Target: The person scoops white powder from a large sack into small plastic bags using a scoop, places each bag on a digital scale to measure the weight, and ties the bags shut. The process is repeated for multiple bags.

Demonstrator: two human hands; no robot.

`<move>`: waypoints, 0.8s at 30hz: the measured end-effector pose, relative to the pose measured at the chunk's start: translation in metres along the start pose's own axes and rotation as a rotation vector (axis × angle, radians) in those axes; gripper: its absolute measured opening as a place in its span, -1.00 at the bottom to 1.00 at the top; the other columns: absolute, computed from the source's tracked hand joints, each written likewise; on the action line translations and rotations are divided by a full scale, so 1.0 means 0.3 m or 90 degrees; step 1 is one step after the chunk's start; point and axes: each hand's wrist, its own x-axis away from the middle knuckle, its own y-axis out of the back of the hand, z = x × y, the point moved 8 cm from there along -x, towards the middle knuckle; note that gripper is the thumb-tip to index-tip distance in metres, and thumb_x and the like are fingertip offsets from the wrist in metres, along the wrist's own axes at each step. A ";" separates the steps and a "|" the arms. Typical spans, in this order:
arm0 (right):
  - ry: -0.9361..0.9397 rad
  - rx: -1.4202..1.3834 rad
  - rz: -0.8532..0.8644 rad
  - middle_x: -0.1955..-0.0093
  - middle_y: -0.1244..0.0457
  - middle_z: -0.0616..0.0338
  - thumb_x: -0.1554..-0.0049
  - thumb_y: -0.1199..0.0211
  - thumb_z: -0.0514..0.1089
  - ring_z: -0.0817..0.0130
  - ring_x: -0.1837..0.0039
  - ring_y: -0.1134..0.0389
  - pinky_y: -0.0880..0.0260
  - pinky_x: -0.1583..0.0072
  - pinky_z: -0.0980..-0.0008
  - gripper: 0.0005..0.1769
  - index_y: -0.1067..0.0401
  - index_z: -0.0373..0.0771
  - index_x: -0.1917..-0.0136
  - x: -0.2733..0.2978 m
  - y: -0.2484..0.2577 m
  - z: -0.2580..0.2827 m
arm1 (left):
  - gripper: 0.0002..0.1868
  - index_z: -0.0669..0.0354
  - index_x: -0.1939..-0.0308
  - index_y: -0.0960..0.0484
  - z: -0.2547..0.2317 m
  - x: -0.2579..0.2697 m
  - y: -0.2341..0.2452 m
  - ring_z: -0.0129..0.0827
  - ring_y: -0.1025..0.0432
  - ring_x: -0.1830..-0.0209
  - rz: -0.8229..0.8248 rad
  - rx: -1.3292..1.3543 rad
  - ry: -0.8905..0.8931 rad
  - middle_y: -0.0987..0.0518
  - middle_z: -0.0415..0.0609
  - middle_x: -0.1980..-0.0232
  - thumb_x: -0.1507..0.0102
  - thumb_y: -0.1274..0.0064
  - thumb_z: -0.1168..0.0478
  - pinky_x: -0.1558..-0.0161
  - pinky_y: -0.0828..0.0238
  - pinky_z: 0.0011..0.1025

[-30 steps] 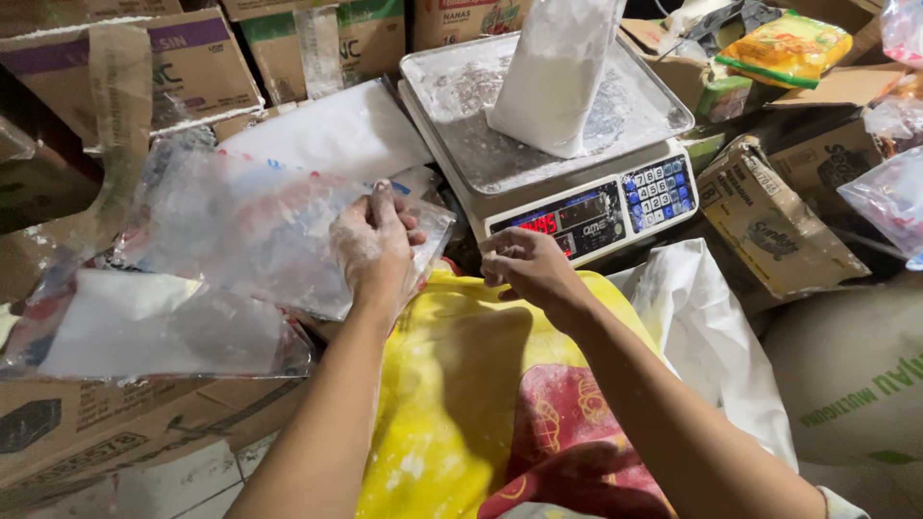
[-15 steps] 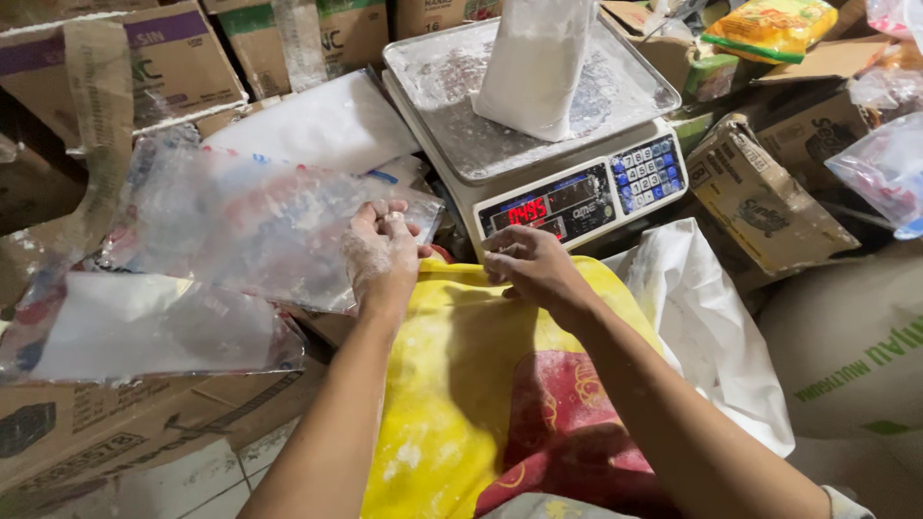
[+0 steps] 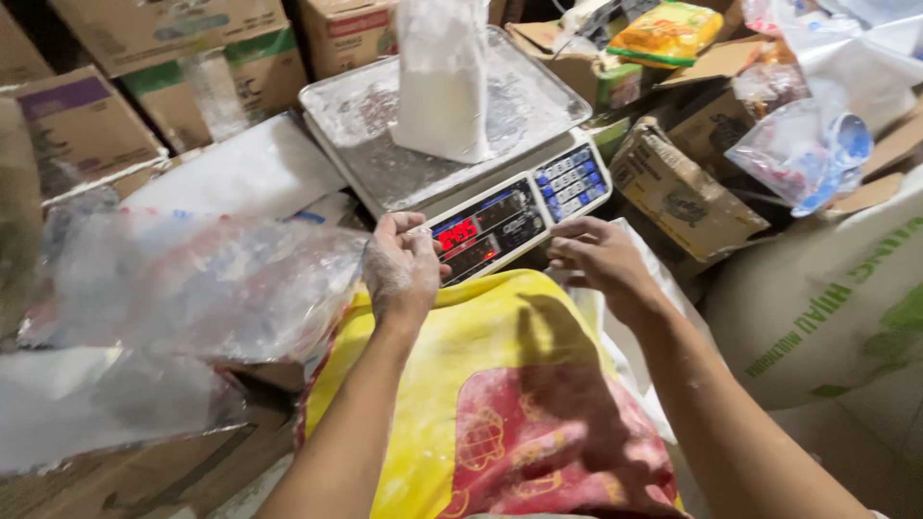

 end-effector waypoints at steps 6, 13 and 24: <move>-0.012 -0.062 -0.083 0.08 -0.39 0.20 -0.17 -0.25 -0.15 0.40 0.04 -0.43 -0.41 0.05 0.35 -0.76 -0.48 -0.20 -0.12 0.003 0.275 -0.049 | -0.86 0.14 0.11 -0.64 -0.029 0.045 -0.297 -0.44 -0.58 0.55 0.134 -0.125 -0.053 -0.68 -0.09 0.39 -0.30 -0.02 0.25 0.40 -0.54 -0.43; -0.043 -0.110 -0.134 0.09 -0.38 0.20 -0.20 -0.23 -0.17 0.40 0.05 -0.41 -0.40 0.05 0.35 -0.77 -0.45 -0.21 -0.13 0.052 0.479 -0.159 | -0.76 0.10 0.07 -0.65 0.112 0.143 -0.684 -0.15 -0.62 0.15 0.346 -0.231 -0.047 -0.71 0.06 0.18 -0.20 -0.09 0.18 0.00 -0.52 -0.27; 0.086 -0.066 -0.501 0.02 -0.31 0.25 -0.13 -0.31 -0.23 0.42 0.14 -0.38 -0.46 0.17 0.24 -0.63 -0.33 -0.15 -0.19 -0.020 0.948 -0.119 | -0.23 0.18 -0.32 -0.33 0.334 0.302 -0.932 0.08 -0.25 -0.40 0.493 -0.393 0.065 -0.35 0.30 -0.35 -0.16 -0.27 -0.09 -0.39 -0.18 -0.20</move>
